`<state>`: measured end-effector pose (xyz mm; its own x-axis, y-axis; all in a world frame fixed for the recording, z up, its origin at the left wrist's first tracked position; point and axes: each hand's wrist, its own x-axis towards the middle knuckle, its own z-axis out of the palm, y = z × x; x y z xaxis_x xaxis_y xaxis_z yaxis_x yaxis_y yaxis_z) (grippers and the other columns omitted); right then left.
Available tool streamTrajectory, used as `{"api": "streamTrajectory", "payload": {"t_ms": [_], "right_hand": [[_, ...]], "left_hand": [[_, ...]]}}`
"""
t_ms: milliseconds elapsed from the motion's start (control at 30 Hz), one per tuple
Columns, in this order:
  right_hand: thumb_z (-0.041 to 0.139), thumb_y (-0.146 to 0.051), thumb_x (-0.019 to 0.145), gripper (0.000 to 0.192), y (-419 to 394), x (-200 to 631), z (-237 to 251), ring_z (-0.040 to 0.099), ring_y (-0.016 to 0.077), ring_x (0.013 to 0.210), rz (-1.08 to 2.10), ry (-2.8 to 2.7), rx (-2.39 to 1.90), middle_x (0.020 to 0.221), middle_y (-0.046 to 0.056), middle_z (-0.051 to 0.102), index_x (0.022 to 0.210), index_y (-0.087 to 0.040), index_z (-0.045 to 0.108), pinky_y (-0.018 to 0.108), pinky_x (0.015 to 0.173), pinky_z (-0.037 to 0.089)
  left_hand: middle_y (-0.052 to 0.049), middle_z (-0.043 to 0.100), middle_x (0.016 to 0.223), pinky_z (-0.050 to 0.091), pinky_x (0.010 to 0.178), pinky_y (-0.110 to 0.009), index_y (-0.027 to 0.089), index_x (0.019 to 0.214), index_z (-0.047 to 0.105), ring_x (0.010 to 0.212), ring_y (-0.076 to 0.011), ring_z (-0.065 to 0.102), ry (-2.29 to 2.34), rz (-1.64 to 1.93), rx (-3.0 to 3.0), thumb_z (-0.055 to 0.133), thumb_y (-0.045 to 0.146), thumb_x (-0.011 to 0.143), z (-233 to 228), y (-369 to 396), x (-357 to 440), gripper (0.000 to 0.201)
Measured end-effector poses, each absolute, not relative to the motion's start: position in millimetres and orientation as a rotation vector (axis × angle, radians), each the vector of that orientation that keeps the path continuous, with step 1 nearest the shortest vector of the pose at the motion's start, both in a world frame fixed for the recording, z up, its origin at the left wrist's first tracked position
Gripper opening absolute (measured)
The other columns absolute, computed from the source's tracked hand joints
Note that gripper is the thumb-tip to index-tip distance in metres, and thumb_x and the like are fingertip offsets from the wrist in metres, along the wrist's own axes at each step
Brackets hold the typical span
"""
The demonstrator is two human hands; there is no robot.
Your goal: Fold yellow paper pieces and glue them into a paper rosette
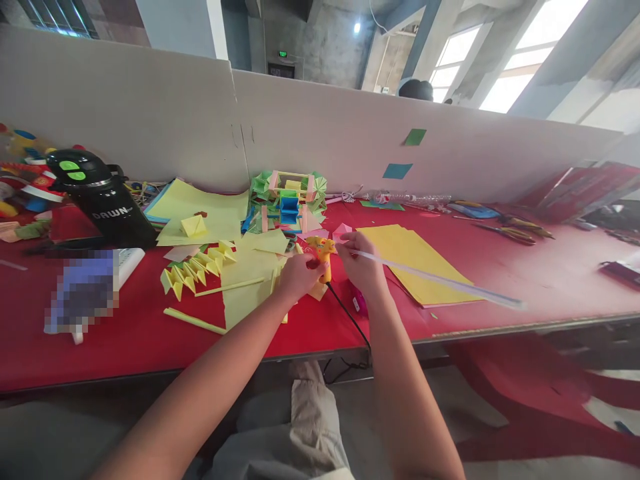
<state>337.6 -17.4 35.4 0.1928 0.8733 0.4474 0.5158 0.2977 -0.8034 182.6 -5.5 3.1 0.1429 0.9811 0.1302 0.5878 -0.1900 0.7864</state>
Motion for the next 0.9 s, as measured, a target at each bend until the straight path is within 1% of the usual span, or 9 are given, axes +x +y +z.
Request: {"api": "streamTrajectory", "payload": {"t_ms": [67, 200, 467, 567, 667, 733, 767, 833, 900], "right_hand": [[0.067, -0.036, 0.076, 0.025, -17, 338, 39, 0.065, 0.0169, 0.067, 0.389, -1.508, -1.374, 0.074, 0.002, 0.069, 0.095, -0.020, 0.064, 0.031, 0.064, 0.050], [0.065, -0.036, 0.078, 0.020, -18, 331, 40, 0.066, 0.0164, 0.065, 0.366, -1.457, -1.351, 0.075, 0.003, 0.071, 0.089, -0.019, 0.066, 0.030, 0.062, 0.051], [0.067, -0.042, 0.080, 0.026, -20, 318, 45, 0.058, 0.0140, 0.048, 0.368, -1.296, -1.338, 0.058, -0.003, 0.064, 0.091, -0.021, 0.058, 0.026, 0.051, 0.045], [0.067, -0.048, 0.081, 0.031, -17, 315, 45, 0.060, 0.0148, 0.051, 0.372, -1.285, -1.310, 0.059, -0.003, 0.064, 0.093, -0.021, 0.056, 0.027, 0.053, 0.047], [0.074, -0.055, 0.073, 0.045, -13, 310, 41, 0.065, 0.0171, 0.067, 0.333, -1.292, -1.301, 0.075, 0.002, 0.069, 0.098, -0.020, 0.060, 0.028, 0.059, 0.050], [0.078, -0.057, 0.068, 0.049, -9, 305, 36, 0.066, 0.0188, 0.074, 0.435, -1.358, -1.340, 0.085, 0.005, 0.070, 0.097, -0.020, 0.064, 0.029, 0.060, 0.050], [0.078, -0.058, 0.067, 0.048, -7, 303, 33, 0.066, 0.0190, 0.073, 0.545, -1.406, -1.359, 0.085, 0.006, 0.070, 0.093, -0.019, 0.065, 0.028, 0.059, 0.050], [0.074, -0.060, 0.070, 0.045, 0, 298, 28, 0.063, 0.0178, 0.067, 0.772, -1.460, -1.369, 0.076, 0.004, 0.069, 0.084, -0.018, 0.066, 0.027, 0.054, 0.048], [0.070, -0.062, 0.072, 0.045, 8, 294, 25, 0.060, 0.0160, 0.059, 0.867, -1.425, -1.358, 0.066, 0.002, 0.065, 0.076, -0.018, 0.063, 0.026, 0.050, 0.046]], "left_hand": [[-0.004, 0.075, 0.082, 0.046, 0.067, -0.028, 0.021, 0.079, 0.071, 0.079, -0.0201, 0.068, 1.456, 0.946, 1.856, 0.063, 0.044, 0.085, 2, -5, 183, 0.025], [-0.004, 0.074, 0.081, 0.046, 0.066, -0.027, 0.019, 0.081, 0.070, 0.076, -0.0177, 0.067, 1.360, 1.055, 1.866, 0.064, 0.042, 0.086, -1, -5, 183, 0.024], [-0.004, 0.072, 0.077, 0.043, 0.063, -0.026, 0.018, 0.080, 0.069, 0.070, -0.0166, 0.064, 1.304, 1.139, 1.897, 0.061, 0.042, 0.088, -3, -4, 183, 0.026], [-0.004, 0.072, 0.076, 0.043, 0.063, -0.026, 0.018, 0.079, 0.068, 0.069, -0.0161, 0.063, 1.276, 1.176, 1.845, 0.062, 0.044, 0.087, -6, -1, 183, 0.028], [-0.005, 0.072, 0.075, 0.045, 0.063, -0.025, 0.017, 0.079, 0.068, 0.067, -0.0153, 0.064, 1.256, 1.191, 1.745, 0.063, 0.041, 0.087, -7, 1, 183, 0.026], [-0.006, 0.073, 0.077, 0.046, 0.065, -0.026, 0.016, 0.080, 0.068, 0.070, -0.0162, 0.066, 1.252, 1.195, 1.717, 0.063, 0.037, 0.087, -5, 2, 182, 0.023], [-0.006, 0.074, 0.079, 0.046, 0.066, -0.026, 0.016, 0.080, 0.069, 0.072, -0.0172, 0.067, 1.268, 1.193, 1.723, 0.063, 0.035, 0.087, -4, 2, 182, 0.020], [-0.008, 0.075, 0.081, 0.046, 0.068, -0.027, 0.017, 0.080, 0.069, 0.076, -0.0190, 0.068, 1.310, 1.188, 1.765, 0.064, 0.030, 0.086, -1, 1, 181, 0.015], [-0.008, 0.075, 0.083, 0.047, 0.069, -0.027, 0.017, 0.081, 0.070, 0.078, -0.0195, 0.068, 1.312, 1.184, 1.824, 0.063, 0.027, 0.086, 4, 0, 180, 0.013]]}}
